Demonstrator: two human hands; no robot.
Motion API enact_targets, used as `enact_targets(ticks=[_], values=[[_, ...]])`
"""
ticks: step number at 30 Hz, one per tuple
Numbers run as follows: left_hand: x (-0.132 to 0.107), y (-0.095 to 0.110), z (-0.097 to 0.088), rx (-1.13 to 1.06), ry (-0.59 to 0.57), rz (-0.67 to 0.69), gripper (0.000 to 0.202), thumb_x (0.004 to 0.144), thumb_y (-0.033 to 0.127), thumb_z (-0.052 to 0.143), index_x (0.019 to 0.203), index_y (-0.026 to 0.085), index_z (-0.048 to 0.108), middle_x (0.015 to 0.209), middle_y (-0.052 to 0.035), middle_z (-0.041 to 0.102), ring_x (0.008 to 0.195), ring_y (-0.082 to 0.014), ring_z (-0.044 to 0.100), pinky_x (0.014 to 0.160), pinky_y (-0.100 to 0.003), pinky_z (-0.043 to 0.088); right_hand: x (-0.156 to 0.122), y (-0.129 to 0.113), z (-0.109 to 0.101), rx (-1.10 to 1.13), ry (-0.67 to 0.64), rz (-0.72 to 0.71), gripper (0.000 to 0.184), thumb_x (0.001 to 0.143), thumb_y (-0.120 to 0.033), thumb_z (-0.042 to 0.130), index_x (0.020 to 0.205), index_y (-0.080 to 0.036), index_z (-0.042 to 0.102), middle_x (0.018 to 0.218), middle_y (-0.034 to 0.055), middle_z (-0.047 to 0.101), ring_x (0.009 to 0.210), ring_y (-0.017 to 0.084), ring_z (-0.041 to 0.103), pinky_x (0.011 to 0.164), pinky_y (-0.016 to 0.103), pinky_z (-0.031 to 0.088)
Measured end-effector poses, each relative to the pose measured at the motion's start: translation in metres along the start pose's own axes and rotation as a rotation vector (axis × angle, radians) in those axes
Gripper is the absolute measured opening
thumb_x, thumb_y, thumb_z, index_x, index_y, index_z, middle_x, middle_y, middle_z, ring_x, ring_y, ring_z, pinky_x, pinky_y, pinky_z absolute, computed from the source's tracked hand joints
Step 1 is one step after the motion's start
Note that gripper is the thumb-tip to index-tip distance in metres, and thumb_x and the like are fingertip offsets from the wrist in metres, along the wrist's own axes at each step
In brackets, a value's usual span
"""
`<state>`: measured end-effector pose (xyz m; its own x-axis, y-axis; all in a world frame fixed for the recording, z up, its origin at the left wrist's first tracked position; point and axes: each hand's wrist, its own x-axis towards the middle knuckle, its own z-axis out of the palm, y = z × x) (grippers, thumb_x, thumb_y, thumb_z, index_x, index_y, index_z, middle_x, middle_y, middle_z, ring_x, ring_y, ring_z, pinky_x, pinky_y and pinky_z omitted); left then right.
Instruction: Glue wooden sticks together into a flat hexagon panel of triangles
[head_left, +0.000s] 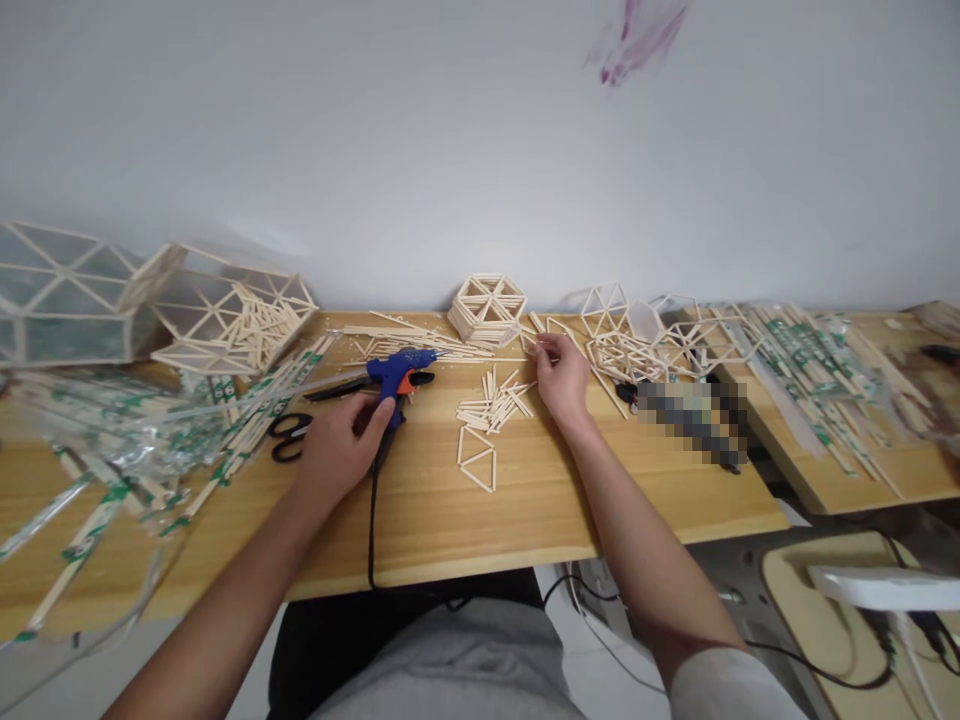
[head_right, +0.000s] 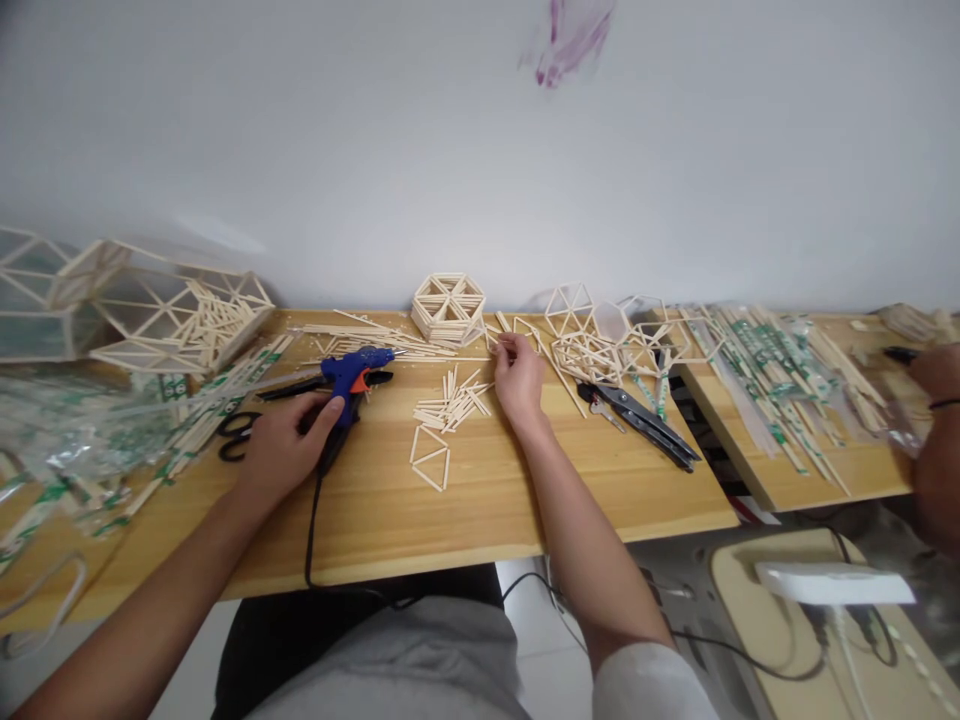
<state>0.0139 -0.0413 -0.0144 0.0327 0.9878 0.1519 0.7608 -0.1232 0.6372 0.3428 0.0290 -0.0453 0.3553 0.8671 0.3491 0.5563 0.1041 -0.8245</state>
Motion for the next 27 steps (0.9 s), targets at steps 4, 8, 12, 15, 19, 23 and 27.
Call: enact_targets(ticks=[4, 8, 12, 15, 19, 23, 27], values=[[0.0, 0.0, 0.0, 0.008, 0.007, -0.007, 0.05, 0.096, 0.061, 0.047, 0.093, 0.02, 0.075, 0.092, -0.0089, 0.081, 0.083, -0.0273, 0.073, 0.075, -0.036, 0.049, 0.002, -0.003, -0.003, 0.019, 0.029, 0.035, 0.019, 0.085, -0.028, 0.069, 0.101, -0.018, 0.069, 0.089, 0.0099, 0.079, 0.085, 0.027, 0.077, 0.085, 0.043, 0.059], [0.0, 0.0, 0.0, -0.006, -0.002, -0.018, 0.05, 0.096, 0.061, 0.048, 0.095, 0.02, 0.075, 0.097, -0.0094, 0.081, 0.087, -0.028, 0.073, 0.078, -0.037, 0.05, 0.005, -0.006, -0.007, 0.014, 0.086, 0.059, 0.021, 0.079, -0.029, 0.074, 0.094, -0.017, 0.068, 0.08, 0.0059, 0.075, 0.075, 0.025, 0.072, 0.078, 0.039, 0.057], [0.001, 0.002, -0.001, -0.023, 0.006, -0.036, 0.048, 0.094, 0.06, 0.05, 0.094, 0.02, 0.075, 0.094, -0.0088, 0.081, 0.086, -0.0278, 0.073, 0.078, -0.037, 0.05, 0.008, -0.008, -0.011, -0.033, 0.166, 0.05, 0.019, 0.076, -0.026, 0.071, 0.091, -0.018, 0.065, 0.076, 0.0011, 0.065, 0.067, 0.02, 0.06, 0.072, 0.035, 0.051], [0.001, 0.001, -0.001, -0.078, 0.014, -0.101, 0.044, 0.089, 0.06, 0.055, 0.09, 0.02, 0.074, 0.086, -0.0064, 0.079, 0.078, -0.0254, 0.071, 0.072, -0.036, 0.05, 0.008, -0.008, -0.013, -0.073, 0.21, 0.025, 0.011, 0.077, -0.021, 0.058, 0.087, -0.02, 0.061, 0.074, -0.0007, 0.059, 0.065, 0.018, 0.053, 0.068, 0.033, 0.046], [0.001, -0.002, -0.001, -0.289, 0.059, -0.192, 0.038, 0.084, 0.058, 0.064, 0.089, 0.02, 0.07, 0.084, -0.0043, 0.076, 0.076, -0.0222, 0.069, 0.07, -0.033, 0.053, 0.007, -0.008, -0.012, -0.128, 0.215, 0.0, 0.01, 0.073, -0.017, 0.051, 0.073, -0.026, 0.046, 0.061, -0.0052, 0.044, 0.058, 0.017, 0.044, 0.06, 0.031, 0.037], [0.004, -0.001, -0.001, -0.628, 0.067, -0.3, 0.034, 0.078, 0.052, 0.07, 0.09, 0.022, 0.062, 0.079, -0.0018, 0.071, 0.067, -0.02, 0.068, 0.055, -0.029, 0.051, 0.004, -0.006, -0.01, -0.19, 0.155, -0.015, 0.017, 0.07, -0.015, 0.05, 0.067, -0.027, 0.039, 0.057, -0.0057, 0.041, 0.055, 0.017, 0.042, 0.058, 0.031, 0.034], [0.007, 0.006, -0.004, -0.932, -0.003, -0.389, 0.037, 0.071, 0.039, 0.071, 0.101, 0.025, 0.054, 0.084, -0.0015, 0.073, 0.072, -0.0223, 0.072, 0.059, -0.033, 0.055, 0.0, -0.005, -0.007, -0.272, 0.071, -0.034, 0.008, 0.077, -0.016, 0.053, 0.08, -0.024, 0.056, 0.065, -0.0021, 0.054, 0.063, 0.021, 0.053, 0.064, 0.033, 0.04]])
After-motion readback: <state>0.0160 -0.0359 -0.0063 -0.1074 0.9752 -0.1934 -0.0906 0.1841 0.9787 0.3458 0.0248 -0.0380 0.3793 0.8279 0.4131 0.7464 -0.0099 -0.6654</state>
